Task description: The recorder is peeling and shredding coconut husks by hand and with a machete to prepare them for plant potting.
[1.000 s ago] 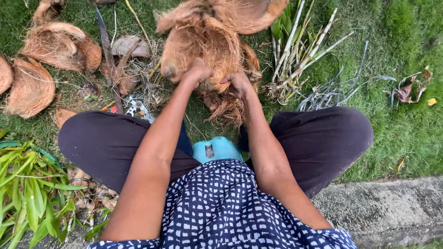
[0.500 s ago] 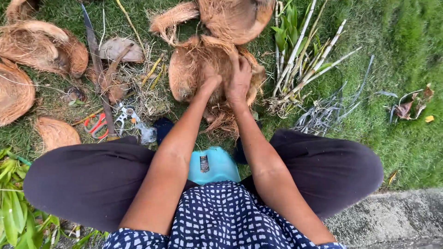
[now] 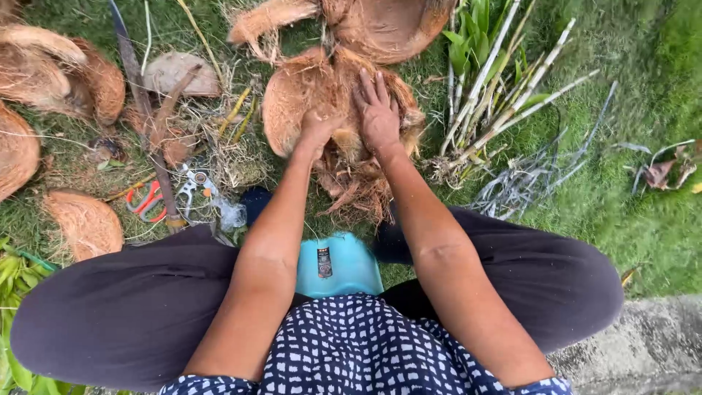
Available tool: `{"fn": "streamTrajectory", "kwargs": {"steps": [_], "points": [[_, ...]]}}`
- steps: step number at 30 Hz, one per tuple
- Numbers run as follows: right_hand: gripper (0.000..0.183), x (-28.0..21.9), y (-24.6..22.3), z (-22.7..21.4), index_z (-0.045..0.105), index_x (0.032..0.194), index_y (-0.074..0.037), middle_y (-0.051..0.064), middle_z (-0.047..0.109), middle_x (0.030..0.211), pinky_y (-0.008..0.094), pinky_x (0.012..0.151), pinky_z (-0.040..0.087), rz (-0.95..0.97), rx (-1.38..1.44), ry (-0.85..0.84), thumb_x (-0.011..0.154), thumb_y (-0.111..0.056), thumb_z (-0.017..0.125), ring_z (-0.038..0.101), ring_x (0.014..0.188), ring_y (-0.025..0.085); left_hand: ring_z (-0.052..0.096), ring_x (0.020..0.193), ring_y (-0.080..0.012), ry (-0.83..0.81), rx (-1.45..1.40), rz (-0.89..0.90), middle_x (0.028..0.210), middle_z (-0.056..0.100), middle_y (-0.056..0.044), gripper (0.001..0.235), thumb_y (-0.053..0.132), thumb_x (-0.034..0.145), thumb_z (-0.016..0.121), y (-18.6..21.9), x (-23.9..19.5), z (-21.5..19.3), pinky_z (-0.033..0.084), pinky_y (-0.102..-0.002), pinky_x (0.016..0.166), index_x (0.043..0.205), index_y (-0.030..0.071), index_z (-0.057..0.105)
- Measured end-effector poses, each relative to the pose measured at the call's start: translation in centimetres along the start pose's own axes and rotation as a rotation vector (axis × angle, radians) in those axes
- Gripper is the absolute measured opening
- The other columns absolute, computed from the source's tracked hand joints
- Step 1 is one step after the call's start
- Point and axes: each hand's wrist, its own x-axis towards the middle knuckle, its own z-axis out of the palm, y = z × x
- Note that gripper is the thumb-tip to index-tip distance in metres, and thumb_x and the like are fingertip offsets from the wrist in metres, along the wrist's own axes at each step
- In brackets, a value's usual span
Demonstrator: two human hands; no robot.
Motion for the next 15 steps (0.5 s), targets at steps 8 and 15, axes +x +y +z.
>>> {"fn": "streamTrajectory", "kwargs": {"steps": [8,15], "points": [[0.051,1.1,0.1,0.6,0.057,0.142,-0.027,0.001,0.015,0.164,0.072,0.111,0.033,-0.064,-0.108,0.168,0.093,-0.021,0.068,0.016,0.149,0.029,0.054,0.133,-0.0344,0.000,-0.275,0.142,0.139,0.057,-0.021,0.072,0.029,0.071,0.085,0.0,-3.0,0.7,0.044,-0.050,0.114,0.132,0.009,0.054],[0.062,-0.6,-3.4,-6.0,0.053,0.135,-0.003,0.025,0.041,0.140,0.058,0.094,0.052,0.235,0.725,-0.007,0.100,-0.053,0.048,0.054,0.113,0.037,0.057,0.114,-0.0309,-0.076,-0.405,0.283,0.119,0.062,-0.018,0.041,0.008,0.088,0.063,-1.4,-3.0,0.5,0.046,-0.045,0.107,0.128,0.003,0.060]]}}
